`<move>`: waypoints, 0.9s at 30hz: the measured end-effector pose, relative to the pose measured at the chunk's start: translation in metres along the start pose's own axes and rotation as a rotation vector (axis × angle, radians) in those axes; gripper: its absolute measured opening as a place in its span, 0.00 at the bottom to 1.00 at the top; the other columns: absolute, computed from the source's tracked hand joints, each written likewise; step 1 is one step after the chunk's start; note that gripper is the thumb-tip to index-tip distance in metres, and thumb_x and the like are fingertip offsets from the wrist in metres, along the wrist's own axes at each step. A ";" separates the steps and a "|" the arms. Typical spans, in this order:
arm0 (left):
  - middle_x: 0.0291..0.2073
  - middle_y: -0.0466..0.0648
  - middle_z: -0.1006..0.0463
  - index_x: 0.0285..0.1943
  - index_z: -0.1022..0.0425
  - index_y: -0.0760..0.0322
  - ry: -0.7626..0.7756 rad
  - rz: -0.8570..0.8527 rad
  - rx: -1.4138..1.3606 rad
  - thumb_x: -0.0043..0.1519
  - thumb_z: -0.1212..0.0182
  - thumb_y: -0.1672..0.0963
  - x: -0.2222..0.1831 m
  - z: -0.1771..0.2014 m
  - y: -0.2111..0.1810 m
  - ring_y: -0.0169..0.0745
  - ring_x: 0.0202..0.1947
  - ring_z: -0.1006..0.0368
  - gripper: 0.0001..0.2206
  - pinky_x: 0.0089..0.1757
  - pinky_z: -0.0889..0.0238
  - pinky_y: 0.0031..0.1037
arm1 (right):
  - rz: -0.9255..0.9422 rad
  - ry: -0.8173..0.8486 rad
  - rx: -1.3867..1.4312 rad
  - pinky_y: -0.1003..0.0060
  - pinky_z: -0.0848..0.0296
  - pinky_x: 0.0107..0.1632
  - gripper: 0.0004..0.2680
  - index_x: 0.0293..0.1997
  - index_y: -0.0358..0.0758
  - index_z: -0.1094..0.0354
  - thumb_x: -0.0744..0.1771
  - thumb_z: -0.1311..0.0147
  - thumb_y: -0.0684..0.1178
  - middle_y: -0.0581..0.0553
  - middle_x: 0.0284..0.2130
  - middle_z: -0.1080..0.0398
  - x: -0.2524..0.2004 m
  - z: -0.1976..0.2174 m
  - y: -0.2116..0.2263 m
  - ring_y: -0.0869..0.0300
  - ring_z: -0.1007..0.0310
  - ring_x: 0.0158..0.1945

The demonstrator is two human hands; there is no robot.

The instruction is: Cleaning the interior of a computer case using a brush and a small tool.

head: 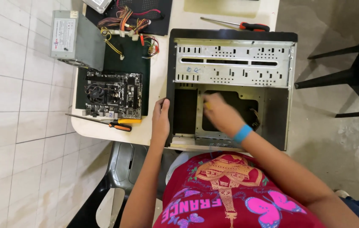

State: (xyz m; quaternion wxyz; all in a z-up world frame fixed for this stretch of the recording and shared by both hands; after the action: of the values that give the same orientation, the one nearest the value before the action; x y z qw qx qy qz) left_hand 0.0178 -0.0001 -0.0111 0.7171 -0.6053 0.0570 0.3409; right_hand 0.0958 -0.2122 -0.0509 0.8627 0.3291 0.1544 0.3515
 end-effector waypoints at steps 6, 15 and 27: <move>0.63 0.63 0.32 0.69 0.36 0.64 0.004 -0.002 -0.003 0.69 0.57 0.39 0.005 -0.002 0.010 0.63 0.69 0.42 0.32 0.66 0.53 0.53 | -0.386 -0.018 -0.989 0.73 0.22 0.49 0.10 0.51 0.32 0.32 0.67 0.43 0.45 0.40 0.41 0.30 -0.054 0.049 -0.068 0.54 0.26 0.50; 0.64 0.62 0.33 0.71 0.38 0.64 0.010 0.018 0.034 0.67 0.58 0.38 0.006 -0.004 0.006 0.63 0.69 0.42 0.34 0.66 0.52 0.52 | -0.301 -0.012 -0.251 0.53 0.22 0.48 0.13 0.55 0.29 0.34 0.70 0.50 0.50 0.33 0.40 0.27 -0.030 0.004 -0.055 0.42 0.22 0.46; 0.63 0.62 0.32 0.71 0.37 0.62 0.000 0.036 0.049 0.68 0.59 0.39 0.006 -0.005 0.003 0.63 0.68 0.40 0.32 0.65 0.50 0.52 | -0.421 0.098 -0.415 0.60 0.19 0.42 0.13 0.56 0.30 0.35 0.71 0.50 0.50 0.39 0.36 0.26 -0.081 0.038 -0.065 0.48 0.18 0.39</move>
State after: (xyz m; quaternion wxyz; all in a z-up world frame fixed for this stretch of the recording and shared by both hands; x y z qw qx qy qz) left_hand 0.0221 -0.0018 -0.0174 0.7255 -0.5863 0.0762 0.3523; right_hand 0.0903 -0.3220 -0.0645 0.9570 0.0892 0.1857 0.2043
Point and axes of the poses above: each hand's wrist, its own x-axis towards the middle knuckle, its own z-axis out of the back of the hand, y = z × x, the point moved 2 cm from there along x, towards the middle knuckle
